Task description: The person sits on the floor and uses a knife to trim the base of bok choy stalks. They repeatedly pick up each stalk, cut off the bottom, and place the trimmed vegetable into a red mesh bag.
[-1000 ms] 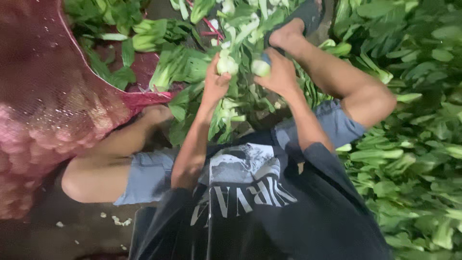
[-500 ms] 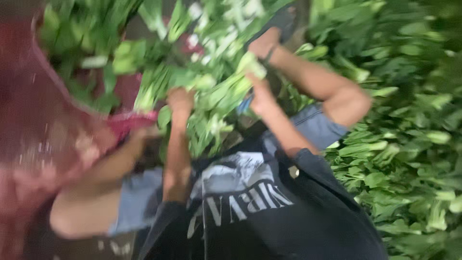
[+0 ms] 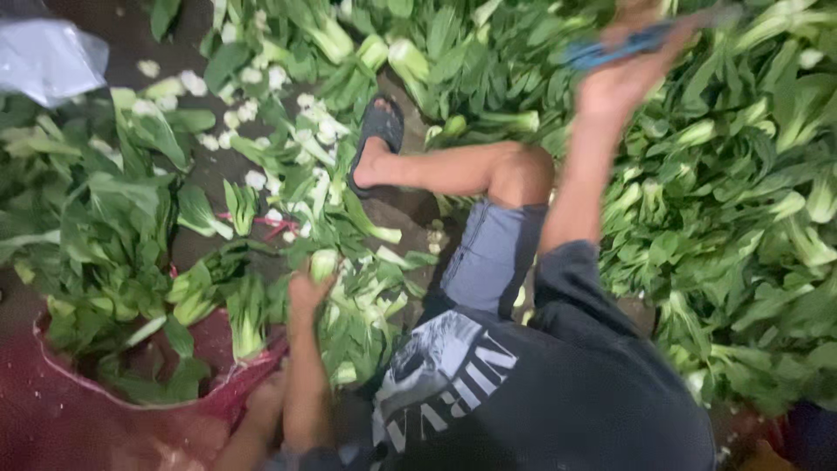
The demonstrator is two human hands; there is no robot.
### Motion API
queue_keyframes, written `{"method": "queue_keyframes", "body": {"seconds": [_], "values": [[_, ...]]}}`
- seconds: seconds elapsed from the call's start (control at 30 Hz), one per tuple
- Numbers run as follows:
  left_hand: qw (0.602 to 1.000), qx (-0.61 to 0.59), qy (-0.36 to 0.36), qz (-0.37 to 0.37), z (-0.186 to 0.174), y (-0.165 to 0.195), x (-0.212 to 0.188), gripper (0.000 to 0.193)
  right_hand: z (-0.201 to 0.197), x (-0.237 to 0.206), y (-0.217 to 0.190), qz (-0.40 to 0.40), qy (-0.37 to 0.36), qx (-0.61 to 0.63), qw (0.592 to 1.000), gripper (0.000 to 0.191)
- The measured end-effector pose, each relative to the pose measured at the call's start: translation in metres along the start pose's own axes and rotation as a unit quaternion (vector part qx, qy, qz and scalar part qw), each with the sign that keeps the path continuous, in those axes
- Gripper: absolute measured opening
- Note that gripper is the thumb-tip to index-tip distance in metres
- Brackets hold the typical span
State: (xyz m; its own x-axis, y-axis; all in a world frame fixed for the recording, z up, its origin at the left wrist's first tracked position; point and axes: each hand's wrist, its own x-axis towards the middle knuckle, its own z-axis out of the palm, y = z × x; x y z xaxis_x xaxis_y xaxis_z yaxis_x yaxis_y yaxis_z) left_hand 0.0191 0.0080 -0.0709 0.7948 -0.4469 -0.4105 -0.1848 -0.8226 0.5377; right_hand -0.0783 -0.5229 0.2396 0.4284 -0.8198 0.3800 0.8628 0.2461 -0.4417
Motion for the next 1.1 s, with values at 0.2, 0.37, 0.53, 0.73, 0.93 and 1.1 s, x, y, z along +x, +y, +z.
{"method": "queue_keyframes", "body": {"seconds": [0.2, 0.37, 0.53, 0.73, 0.93, 1.1], "values": [[0.915, -0.275, 0.205, 0.212, -0.033, 0.018, 0.017, 0.061, 0.042, -0.013, 0.000, 0.078, -0.071, -0.119, 0.987, 0.026], [0.780, -0.560, 0.188, 0.207, -0.084, 0.073, -0.001, 0.081, 0.097, -0.146, 0.096, 0.362, -0.193, -0.360, 0.838, 0.026], [0.804, -0.419, 0.301, 0.294, -0.137, 0.102, -0.034, 0.102, 0.142, -0.203, 0.141, 0.158, -0.567, -0.495, 0.639, 0.032], [0.845, -0.334, 0.355, 0.220, -0.169, 0.103, -0.054, 0.077, 0.189, -0.232, 0.169, 0.008, -0.580, -0.598, 0.553, 0.032], [0.870, -0.175, 0.404, 0.223, -0.182, 0.100, -0.067, 0.075, 0.195, -0.246, 0.175, -0.036, -0.590, -0.619, 0.518, 0.031], [0.856, -0.153, 0.431, 0.241, -0.190, 0.103, -0.070, 0.075, 0.194, -0.243, 0.173, -0.057, -0.572, -0.651, 0.496, 0.032]]}}
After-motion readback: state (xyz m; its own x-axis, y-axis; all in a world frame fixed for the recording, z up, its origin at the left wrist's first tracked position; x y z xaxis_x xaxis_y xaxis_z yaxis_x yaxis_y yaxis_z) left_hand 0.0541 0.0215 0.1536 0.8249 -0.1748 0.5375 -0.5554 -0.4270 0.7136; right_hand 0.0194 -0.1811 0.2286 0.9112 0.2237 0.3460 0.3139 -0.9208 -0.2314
